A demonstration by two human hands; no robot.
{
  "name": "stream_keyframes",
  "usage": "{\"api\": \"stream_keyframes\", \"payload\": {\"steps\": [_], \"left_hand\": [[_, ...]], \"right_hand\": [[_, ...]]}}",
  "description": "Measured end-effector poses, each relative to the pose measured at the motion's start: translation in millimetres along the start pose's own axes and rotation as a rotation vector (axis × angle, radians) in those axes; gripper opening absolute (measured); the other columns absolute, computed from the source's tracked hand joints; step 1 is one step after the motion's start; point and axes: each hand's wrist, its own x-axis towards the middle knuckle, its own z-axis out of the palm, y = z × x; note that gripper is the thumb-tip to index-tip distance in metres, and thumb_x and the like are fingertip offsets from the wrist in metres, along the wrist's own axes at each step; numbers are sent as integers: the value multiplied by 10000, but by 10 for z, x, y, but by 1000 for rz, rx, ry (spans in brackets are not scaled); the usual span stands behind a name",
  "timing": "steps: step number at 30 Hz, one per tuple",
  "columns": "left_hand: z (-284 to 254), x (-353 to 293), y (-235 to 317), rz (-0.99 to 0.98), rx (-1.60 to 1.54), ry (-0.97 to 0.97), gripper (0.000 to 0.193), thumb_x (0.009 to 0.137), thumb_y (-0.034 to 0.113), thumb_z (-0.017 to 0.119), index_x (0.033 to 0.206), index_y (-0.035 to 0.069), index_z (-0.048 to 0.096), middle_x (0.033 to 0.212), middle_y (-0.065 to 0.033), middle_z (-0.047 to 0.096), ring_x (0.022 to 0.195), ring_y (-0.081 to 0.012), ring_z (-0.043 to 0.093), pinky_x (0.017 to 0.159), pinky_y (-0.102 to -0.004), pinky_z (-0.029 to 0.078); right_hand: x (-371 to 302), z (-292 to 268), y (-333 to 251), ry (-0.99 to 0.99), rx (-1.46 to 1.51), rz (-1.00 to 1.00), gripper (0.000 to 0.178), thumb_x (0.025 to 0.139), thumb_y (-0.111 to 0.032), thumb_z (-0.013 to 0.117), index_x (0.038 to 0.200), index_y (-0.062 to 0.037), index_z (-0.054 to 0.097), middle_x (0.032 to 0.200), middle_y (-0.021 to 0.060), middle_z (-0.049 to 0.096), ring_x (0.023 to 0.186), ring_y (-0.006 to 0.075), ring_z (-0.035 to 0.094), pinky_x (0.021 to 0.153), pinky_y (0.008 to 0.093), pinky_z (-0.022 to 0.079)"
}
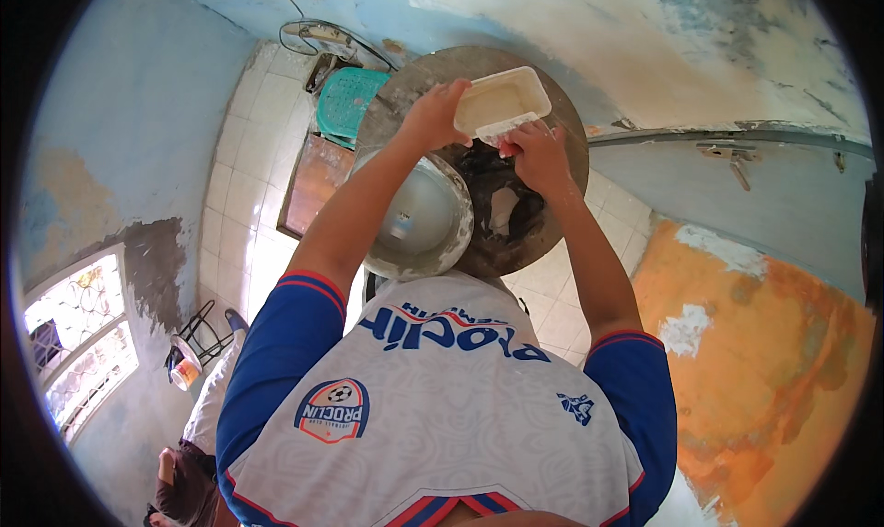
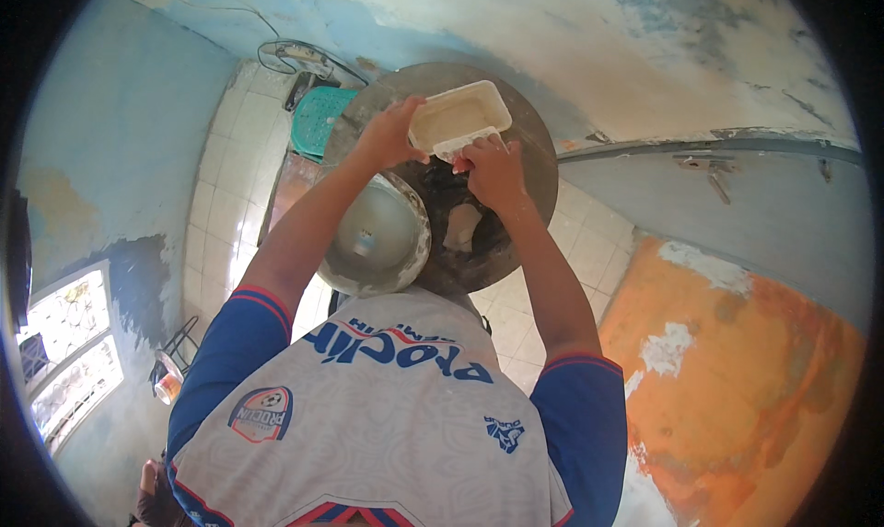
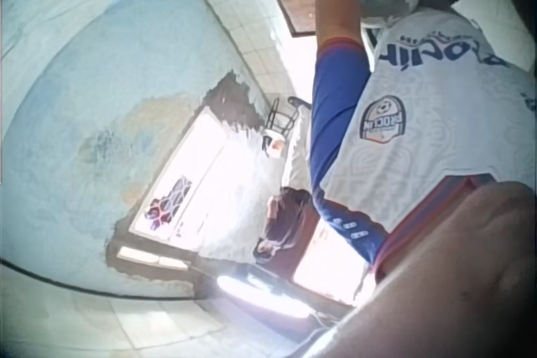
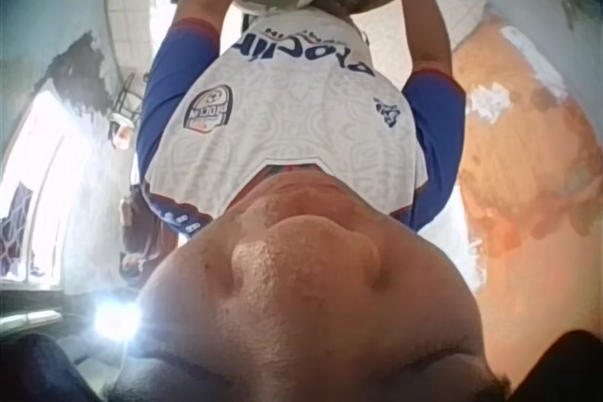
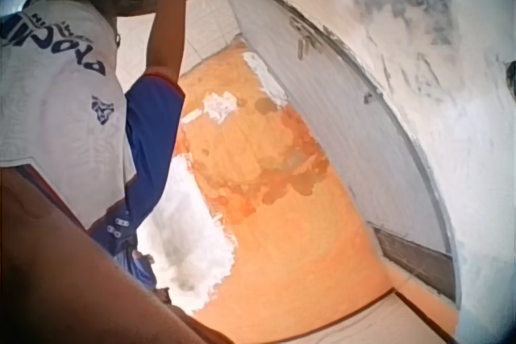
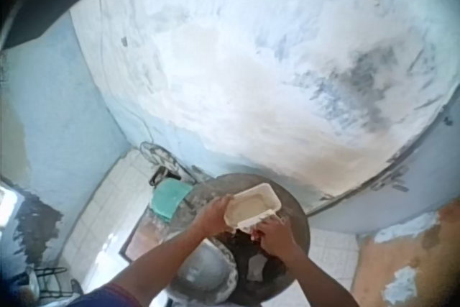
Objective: The person cleans a rectangular container and then pours liquid into a bucket while stirring the contents by hand.
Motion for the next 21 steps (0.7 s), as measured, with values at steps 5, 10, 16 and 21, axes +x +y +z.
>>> {"api": "stream_keyframes", "payload": {"steps": [5, 10, 16, 21], "left_hand": [[10, -21, 8, 26, -17, 28, 1042, 584, 260, 1020, 1448, 150, 447, 1321, -185, 657, 1252, -425, 624, 1004, -517, 533], [-65, 1, 93, -31, -6, -29, 1025, 576, 259, 1017, 1418, 135, 447, 1285, -194, 669, 1272, -414, 603, 1026, -504, 525], [8, 23, -15, 5, -19, -10, 1048, 587, 247, 1019, 1451, 158, 433, 1331, -199, 648, 1265, -435, 615, 1012, -525, 526], [-9, 5, 14, 12, -55, 0, 1033, 583, 217, 1013, 1442, 153, 443, 1345, -195, 644, 1288, -430, 598, 1034, -516, 516]], "right_hand": [[-85, -78, -88, -11, 30, 29, 189, 848, -55, 687, 987, -163, 753, 1026, 9, 714, 1134, 239, 639, 886, 485, 365], [-123, -78, -126, -12, -9, 37, 219, 830, -39, 681, 998, -161, 752, 1042, 11, 708, 1128, 247, 636, 890, 494, 361], [-91, -100, -145, 3, -10, 29, 219, 818, -48, 693, 1000, -157, 750, 1026, 7, 709, 1132, 245, 636, 888, 481, 343], [41, 47, -50, 4, 62, 69, 218, 806, -39, 688, 983, -150, 748, 1018, 12, 707, 1136, 237, 637, 888, 480, 335]]}}
